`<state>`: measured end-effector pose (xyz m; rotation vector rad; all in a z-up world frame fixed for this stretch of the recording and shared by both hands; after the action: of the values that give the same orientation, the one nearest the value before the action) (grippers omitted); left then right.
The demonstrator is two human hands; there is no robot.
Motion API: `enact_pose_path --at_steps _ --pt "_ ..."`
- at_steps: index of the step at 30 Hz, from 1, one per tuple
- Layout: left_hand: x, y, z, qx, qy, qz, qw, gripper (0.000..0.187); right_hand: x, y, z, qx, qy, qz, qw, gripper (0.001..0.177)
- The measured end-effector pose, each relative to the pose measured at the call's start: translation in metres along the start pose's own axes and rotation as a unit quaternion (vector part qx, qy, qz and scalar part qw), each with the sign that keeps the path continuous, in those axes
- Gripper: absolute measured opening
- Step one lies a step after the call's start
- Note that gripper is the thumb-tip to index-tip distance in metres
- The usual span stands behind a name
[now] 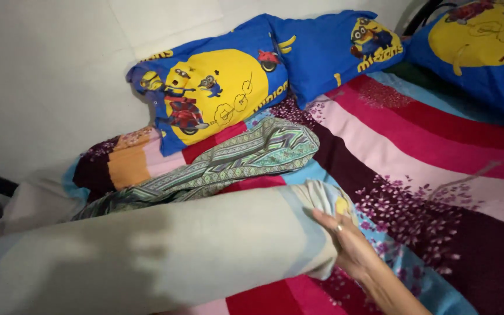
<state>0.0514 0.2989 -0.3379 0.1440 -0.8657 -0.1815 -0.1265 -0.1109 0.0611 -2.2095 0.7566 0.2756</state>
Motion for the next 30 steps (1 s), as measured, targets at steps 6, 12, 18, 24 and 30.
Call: enact_pose_path --at_steps 6,12,18,24,30 --pt "0.070 -0.003 0.016 -0.151 0.167 0.050 0.973 0.048 0.034 0.056 0.014 0.059 0.058 -0.070 0.994 0.023" --pt "0.175 -0.022 0.021 -0.295 0.320 0.104 0.894 0.057 0.026 0.039 0.005 0.059 0.151 -0.066 0.985 0.072" --pt "0.320 -0.072 0.076 -0.433 0.439 0.122 0.777 0.066 0.117 0.080 -0.001 -0.047 0.306 -0.134 0.942 0.066" --pt "0.325 -0.100 0.097 -0.211 0.541 0.064 0.812 0.062 0.139 0.079 -0.009 -0.129 0.238 0.015 0.963 0.051" --pt "0.346 -0.144 0.224 0.199 0.020 0.032 0.979 0.072 0.152 0.075 0.017 -0.160 0.291 0.124 0.935 0.055"
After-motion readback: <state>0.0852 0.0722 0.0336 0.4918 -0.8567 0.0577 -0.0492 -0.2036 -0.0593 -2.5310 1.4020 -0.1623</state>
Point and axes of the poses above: each hand's wrist, its own x-axis towards the middle knuckle, its own y-axis out of the back of the hand, z = x × y, the point moved 1 cm from there along x, towards the middle knuckle, and after that the axes turned 10 degrees about x, right-handed, at the moved point
